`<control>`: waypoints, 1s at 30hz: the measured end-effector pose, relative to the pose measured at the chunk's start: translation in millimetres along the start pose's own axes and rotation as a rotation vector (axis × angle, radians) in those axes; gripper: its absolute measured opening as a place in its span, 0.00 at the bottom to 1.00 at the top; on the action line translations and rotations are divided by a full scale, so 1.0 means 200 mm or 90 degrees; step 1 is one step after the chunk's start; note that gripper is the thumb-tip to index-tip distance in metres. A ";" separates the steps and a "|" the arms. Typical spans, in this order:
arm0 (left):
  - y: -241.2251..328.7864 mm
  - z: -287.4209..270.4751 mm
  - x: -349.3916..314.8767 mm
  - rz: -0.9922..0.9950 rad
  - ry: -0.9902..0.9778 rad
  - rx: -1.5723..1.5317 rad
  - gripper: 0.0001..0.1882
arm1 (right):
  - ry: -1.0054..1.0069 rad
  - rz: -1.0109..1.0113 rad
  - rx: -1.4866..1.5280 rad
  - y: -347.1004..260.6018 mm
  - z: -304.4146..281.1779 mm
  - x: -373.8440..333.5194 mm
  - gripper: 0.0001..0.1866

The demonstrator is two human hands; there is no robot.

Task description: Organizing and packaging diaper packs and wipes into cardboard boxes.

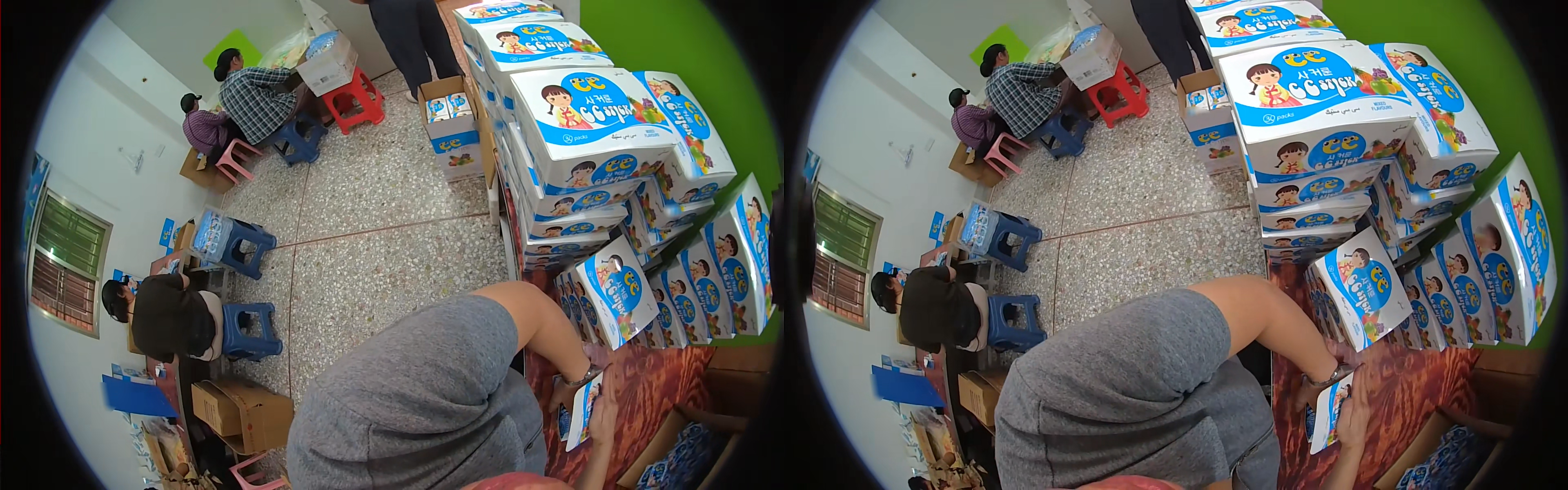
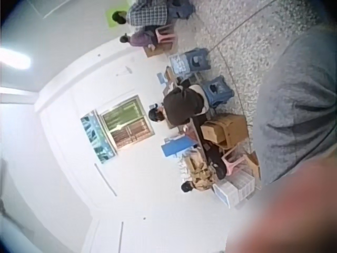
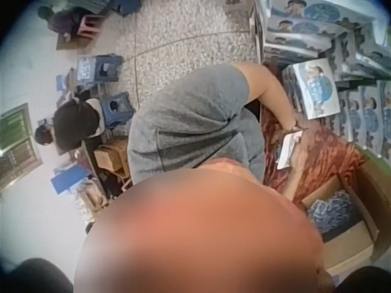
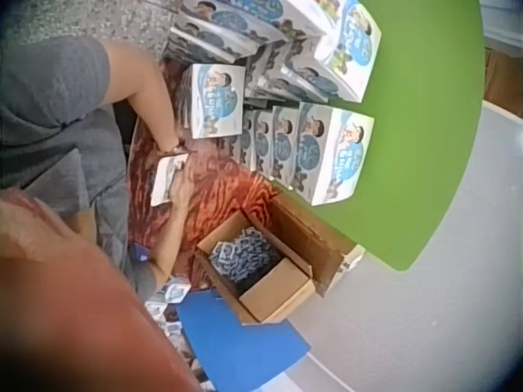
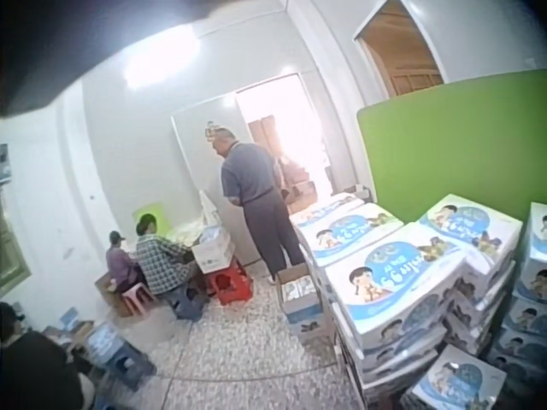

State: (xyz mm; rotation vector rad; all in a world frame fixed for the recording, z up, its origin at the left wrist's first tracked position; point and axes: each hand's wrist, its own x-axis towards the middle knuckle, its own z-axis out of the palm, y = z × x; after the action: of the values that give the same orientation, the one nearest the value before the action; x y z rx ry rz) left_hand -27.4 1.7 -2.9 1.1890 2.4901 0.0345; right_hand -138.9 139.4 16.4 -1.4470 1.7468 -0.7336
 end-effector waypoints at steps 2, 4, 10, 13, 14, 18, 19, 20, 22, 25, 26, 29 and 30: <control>0.00 0.01 0.00 0.029 0.076 0.025 0.48 | -0.042 -0.028 -0.051 -0.01 -0.01 0.01 0.38; 0.00 0.03 0.01 0.059 0.149 0.050 0.48 | -0.031 -0.023 -0.051 -0.05 0.00 -0.01 0.38; 0.01 0.09 0.01 0.125 0.382 0.121 0.45 | -0.002 -0.029 -0.077 -0.10 0.03 -0.01 0.38; 0.02 0.14 -0.05 0.112 0.500 0.112 0.41 | 0.013 -0.034 -0.089 -0.10 0.03 -0.02 0.38; 0.03 0.19 -0.06 0.079 0.524 0.099 0.40 | 0.020 -0.033 -0.093 -0.10 0.03 -0.02 0.38; 0.07 0.41 -0.11 -0.201 0.772 -0.083 0.50 | 0.028 -0.038 -0.116 -0.12 0.02 -0.01 0.38; 0.09 0.44 -0.13 -0.225 0.858 -0.110 0.62 | 0.033 -0.037 -0.119 -0.11 0.02 -0.02 0.38; 0.12 0.41 -0.17 -0.223 0.856 -0.114 0.62 | 0.039 -0.037 -0.121 -0.10 0.02 -0.02 0.38; 0.16 0.33 -0.21 -0.352 0.843 -0.296 0.69 | 0.031 -0.031 -0.163 -0.04 0.05 -0.03 0.38; 0.06 0.42 -0.11 -0.296 0.813 -0.300 0.73 | -0.053 -0.023 -0.457 -0.06 0.09 -0.02 0.40; 0.02 0.42 -0.10 -0.227 0.811 -0.254 0.74 | -0.051 -0.019 -0.458 -0.07 0.11 -0.04 0.40; 0.01 0.44 -0.07 -0.140 0.790 -0.298 0.64 | -0.039 0.026 -0.522 -0.10 0.18 -0.09 0.41; 0.03 0.46 -0.06 -0.136 0.771 -0.309 0.60 | -0.022 0.046 -0.524 -0.11 0.23 -0.12 0.41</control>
State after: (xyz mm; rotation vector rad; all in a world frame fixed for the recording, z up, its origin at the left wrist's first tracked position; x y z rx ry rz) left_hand 15.7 -16.8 -84.2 0.7397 3.1893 1.6154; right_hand -87.7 160.1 12.4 -1.8696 2.1768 0.0945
